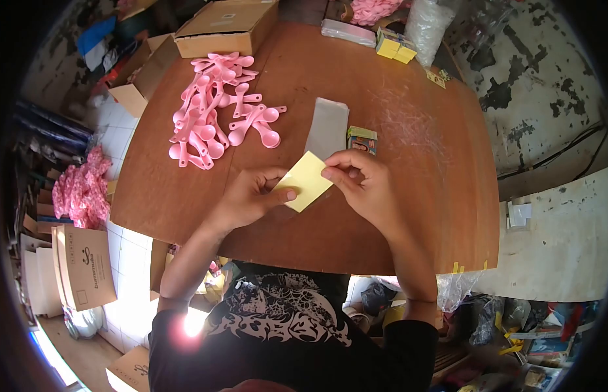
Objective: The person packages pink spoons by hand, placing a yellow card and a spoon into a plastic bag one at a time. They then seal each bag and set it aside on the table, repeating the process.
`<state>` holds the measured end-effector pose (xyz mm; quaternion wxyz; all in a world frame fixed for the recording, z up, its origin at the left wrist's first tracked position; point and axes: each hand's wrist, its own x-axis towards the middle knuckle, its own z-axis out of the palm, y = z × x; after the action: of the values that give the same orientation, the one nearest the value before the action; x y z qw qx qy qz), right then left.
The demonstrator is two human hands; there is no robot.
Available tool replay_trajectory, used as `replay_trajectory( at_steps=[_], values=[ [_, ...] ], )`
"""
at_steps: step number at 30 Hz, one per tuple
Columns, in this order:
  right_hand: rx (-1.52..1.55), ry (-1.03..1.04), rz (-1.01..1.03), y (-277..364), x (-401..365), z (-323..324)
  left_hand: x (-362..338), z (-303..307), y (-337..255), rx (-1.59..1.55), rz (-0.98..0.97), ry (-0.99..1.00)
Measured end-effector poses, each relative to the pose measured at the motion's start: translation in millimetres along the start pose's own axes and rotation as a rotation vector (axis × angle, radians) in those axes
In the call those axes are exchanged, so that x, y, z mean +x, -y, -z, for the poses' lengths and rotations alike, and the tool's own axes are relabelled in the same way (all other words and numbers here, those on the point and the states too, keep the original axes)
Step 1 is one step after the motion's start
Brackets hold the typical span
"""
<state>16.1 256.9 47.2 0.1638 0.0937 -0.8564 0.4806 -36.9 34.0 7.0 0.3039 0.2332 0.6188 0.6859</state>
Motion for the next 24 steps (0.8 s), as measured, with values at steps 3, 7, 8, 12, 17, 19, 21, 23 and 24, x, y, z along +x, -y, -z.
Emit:
replay_trajectory(
  at_steps=[3,7,8,12,17,19,21,23,24],
  values=[
    [-0.017,0.115,0.081,-4,-3,-6,1,-1,0,0.13,-0.073,0.002],
    [0.107,0.224,0.136,2,-9,-15,-8,-5,-21,0.255,0.004,-0.031],
    [0.163,0.251,0.008,5,-11,-16,-7,-4,-15,0.229,-0.016,-0.03],
    [0.143,0.244,-0.09,2,-11,-20,-4,0,3,0.251,-0.197,-0.03],
    [0.231,0.215,-0.158,-3,-8,-17,-15,0,-13,0.151,-0.143,-0.05],
    [0.272,0.181,-0.179,-3,-6,-14,-20,3,-19,0.117,-0.084,-0.071],
    [0.347,0.124,-0.247,-1,-2,-9,-21,10,-17,0.102,-0.032,-0.022],
    [0.354,0.127,-0.239,-3,1,-7,-18,12,-7,0.072,-0.072,-0.021],
    [0.351,0.128,-0.243,-1,3,-8,-18,13,-5,0.042,-0.111,-0.022]
  ],
)
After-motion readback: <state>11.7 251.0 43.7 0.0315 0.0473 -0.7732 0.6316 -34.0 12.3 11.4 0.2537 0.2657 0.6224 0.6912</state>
